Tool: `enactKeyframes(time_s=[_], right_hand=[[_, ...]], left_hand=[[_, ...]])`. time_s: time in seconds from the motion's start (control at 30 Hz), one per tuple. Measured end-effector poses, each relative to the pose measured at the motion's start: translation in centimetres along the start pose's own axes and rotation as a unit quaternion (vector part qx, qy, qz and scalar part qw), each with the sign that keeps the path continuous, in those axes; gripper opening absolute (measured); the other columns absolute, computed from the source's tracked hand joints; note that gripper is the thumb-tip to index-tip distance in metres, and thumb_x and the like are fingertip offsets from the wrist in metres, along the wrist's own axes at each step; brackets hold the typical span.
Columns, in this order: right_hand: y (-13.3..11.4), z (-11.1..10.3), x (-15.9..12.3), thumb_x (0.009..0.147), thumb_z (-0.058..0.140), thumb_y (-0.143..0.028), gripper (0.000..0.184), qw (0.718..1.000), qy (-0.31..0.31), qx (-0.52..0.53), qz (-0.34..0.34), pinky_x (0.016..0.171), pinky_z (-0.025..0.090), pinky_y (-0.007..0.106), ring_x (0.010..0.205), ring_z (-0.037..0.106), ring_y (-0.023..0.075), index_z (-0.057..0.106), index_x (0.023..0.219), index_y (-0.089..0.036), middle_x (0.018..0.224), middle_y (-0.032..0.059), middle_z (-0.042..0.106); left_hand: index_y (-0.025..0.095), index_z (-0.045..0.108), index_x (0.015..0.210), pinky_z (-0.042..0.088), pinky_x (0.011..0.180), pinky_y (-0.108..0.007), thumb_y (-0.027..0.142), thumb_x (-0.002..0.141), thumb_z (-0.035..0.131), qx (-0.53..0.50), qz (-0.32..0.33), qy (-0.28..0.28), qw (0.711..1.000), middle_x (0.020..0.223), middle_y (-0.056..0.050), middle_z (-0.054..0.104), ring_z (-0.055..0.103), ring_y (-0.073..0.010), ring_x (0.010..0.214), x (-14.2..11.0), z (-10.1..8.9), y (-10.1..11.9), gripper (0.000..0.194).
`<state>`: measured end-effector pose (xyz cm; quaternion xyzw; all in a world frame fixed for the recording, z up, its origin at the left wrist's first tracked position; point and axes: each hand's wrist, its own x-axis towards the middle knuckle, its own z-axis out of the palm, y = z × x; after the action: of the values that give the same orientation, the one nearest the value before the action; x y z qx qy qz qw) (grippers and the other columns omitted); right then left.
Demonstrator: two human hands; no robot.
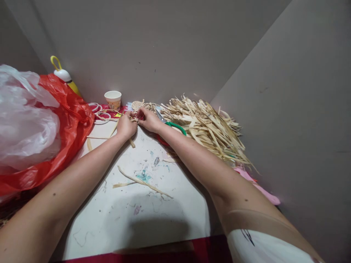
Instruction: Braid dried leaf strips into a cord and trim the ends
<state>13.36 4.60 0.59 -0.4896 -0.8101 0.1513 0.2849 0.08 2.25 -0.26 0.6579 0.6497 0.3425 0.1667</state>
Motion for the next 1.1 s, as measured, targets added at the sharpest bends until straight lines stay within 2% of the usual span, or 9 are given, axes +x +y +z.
enactKeyframes(time_s=[0.07,0.17,0.4,0.63,0.73,0.97,1.1], right_hand=[[0.1,0.0,-0.1,0.073,0.059,-0.011,0.022,0.999,0.032,-0.023,0.014,0.069,0.038,0.023,0.077,0.053,0.0143,0.064,0.094,-0.013,0.088,0.0039,0.065],[-0.1,0.0,-0.5,0.075,0.059,-0.016,0.012,0.998,0.024,-0.029,0.045,0.067,0.038,0.023,0.073,0.055,0.0142,0.070,0.082,-0.014,0.079,0.0029,0.067],[-0.8,0.2,-1.1,0.076,0.064,-0.022,0.016,0.993,0.012,-0.035,0.113,0.065,0.040,0.023,0.069,0.058,0.0134,0.076,0.084,-0.015,0.077,0.0032,0.071],[-1.0,0.3,-1.2,0.074,0.065,-0.023,0.016,0.989,0.023,-0.045,0.139,0.064,0.039,0.023,0.067,0.057,0.0137,0.076,0.080,-0.014,0.073,0.0044,0.070],[-1.4,0.2,-1.3,0.073,0.064,-0.021,0.015,0.987,0.022,-0.038,0.153,0.063,0.039,0.022,0.066,0.056,0.0128,0.075,0.079,-0.013,0.073,0.0041,0.069],[-1.4,0.4,-1.2,0.071,0.061,-0.022,0.016,0.983,0.035,-0.039,0.174,0.059,0.037,0.021,0.063,0.054,0.0119,0.072,0.077,-0.011,0.069,0.0022,0.066],[-1.3,0.4,-1.2,0.072,0.060,-0.025,0.016,0.980,0.027,-0.036,0.193,0.059,0.039,0.022,0.061,0.054,0.0128,0.069,0.075,-0.012,0.066,0.0026,0.064]], left_hand=[[0.015,0.065,0.098,0.046,0.081,-0.028,0.016,0.071,0.058,-0.023,0.001,-0.003,1.000,0.095,-0.008,0.071,0.063,-0.0181,0.087,0.2,0.1,-0.2,0.029],[0.013,0.069,0.088,0.046,0.079,-0.026,0.016,0.069,0.058,-0.060,0.002,-0.005,0.998,0.091,-0.007,0.072,0.063,-0.0179,0.085,0.5,0.5,-0.6,0.022],[0.012,0.067,0.074,0.044,0.066,-0.024,0.014,0.062,0.061,-0.143,-0.023,-0.026,0.989,0.073,-0.004,0.068,0.058,-0.0144,0.067,1.1,0.5,-0.9,0.014],[0.013,0.063,0.077,0.037,0.058,-0.021,0.009,0.055,0.064,-0.208,-0.045,-0.057,0.975,0.059,0.004,0.055,0.045,-0.0085,0.054,0.7,-0.5,-0.2,0.022],[0.013,0.063,0.075,0.038,0.060,-0.022,0.010,0.056,0.064,-0.201,-0.038,-0.062,0.977,0.058,0.003,0.056,0.045,-0.0088,0.055,0.7,-0.5,-0.2,0.019],[0.012,0.071,0.079,0.044,0.067,-0.025,0.016,0.063,0.064,-0.117,0.019,-0.026,0.993,0.073,-0.004,0.068,0.057,-0.0145,0.068,1.1,0.6,-0.9,0.018],[0.012,0.074,0.081,0.046,0.072,-0.026,0.017,0.068,0.062,-0.061,0.027,-0.025,0.997,0.079,-0.007,0.072,0.062,-0.0169,0.074,0.5,0.2,-0.6,0.019]])
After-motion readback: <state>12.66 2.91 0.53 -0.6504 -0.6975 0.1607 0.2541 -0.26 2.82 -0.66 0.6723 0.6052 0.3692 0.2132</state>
